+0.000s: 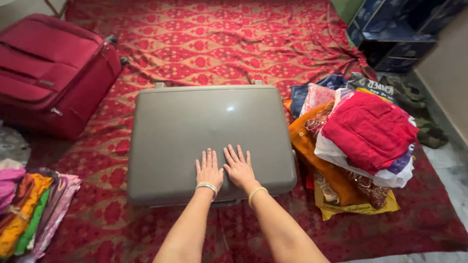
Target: The person opens a suitcase, places a newspaper inside, and then packs several folded garments including red, yellow, and orange fabrics. The person arranges the items neatly inside the suitcase.
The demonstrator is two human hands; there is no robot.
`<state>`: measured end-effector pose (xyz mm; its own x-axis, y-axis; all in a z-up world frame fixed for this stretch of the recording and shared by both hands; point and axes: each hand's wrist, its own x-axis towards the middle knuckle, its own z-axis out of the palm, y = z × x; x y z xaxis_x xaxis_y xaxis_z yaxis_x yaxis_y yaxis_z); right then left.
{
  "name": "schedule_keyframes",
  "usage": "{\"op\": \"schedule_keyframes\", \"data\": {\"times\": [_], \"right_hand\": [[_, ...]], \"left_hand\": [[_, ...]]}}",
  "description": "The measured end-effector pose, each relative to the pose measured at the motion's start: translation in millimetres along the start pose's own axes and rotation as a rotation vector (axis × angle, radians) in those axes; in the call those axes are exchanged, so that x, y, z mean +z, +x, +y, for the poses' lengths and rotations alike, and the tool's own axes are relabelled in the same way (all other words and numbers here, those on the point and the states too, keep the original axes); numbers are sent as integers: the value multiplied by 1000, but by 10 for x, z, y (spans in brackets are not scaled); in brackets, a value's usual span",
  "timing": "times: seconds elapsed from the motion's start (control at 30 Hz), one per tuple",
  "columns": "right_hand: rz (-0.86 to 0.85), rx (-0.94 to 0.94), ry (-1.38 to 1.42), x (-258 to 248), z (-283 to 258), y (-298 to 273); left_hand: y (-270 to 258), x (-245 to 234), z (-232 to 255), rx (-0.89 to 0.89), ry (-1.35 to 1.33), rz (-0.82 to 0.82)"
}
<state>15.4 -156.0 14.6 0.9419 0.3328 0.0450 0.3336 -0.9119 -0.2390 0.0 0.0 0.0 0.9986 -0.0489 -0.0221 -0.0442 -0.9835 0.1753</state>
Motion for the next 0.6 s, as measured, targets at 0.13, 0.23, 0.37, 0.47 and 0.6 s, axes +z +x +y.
{"op": "schedule_keyframes", "data": {"times": [0.13, 0.23, 0.37, 0.47, 0.6], "right_hand": [[-33, 12, 15, -206, -107, 46], [-91, 33, 17, -367, -170, 134], [-164, 65, 23, -440, -217, 186], [-171, 65, 13, -425, -217, 176], [-207, 94, 2, -454, -233, 185]], "left_hand": [[-62, -381, 33, -8, -9, -112], [27, -738, 61, -41, -21, -225], [109, -1076, 101, -93, -47, -355], [113, -1163, 126, -97, -59, -396], [149, -1228, 92, -70, -68, -442]]}}
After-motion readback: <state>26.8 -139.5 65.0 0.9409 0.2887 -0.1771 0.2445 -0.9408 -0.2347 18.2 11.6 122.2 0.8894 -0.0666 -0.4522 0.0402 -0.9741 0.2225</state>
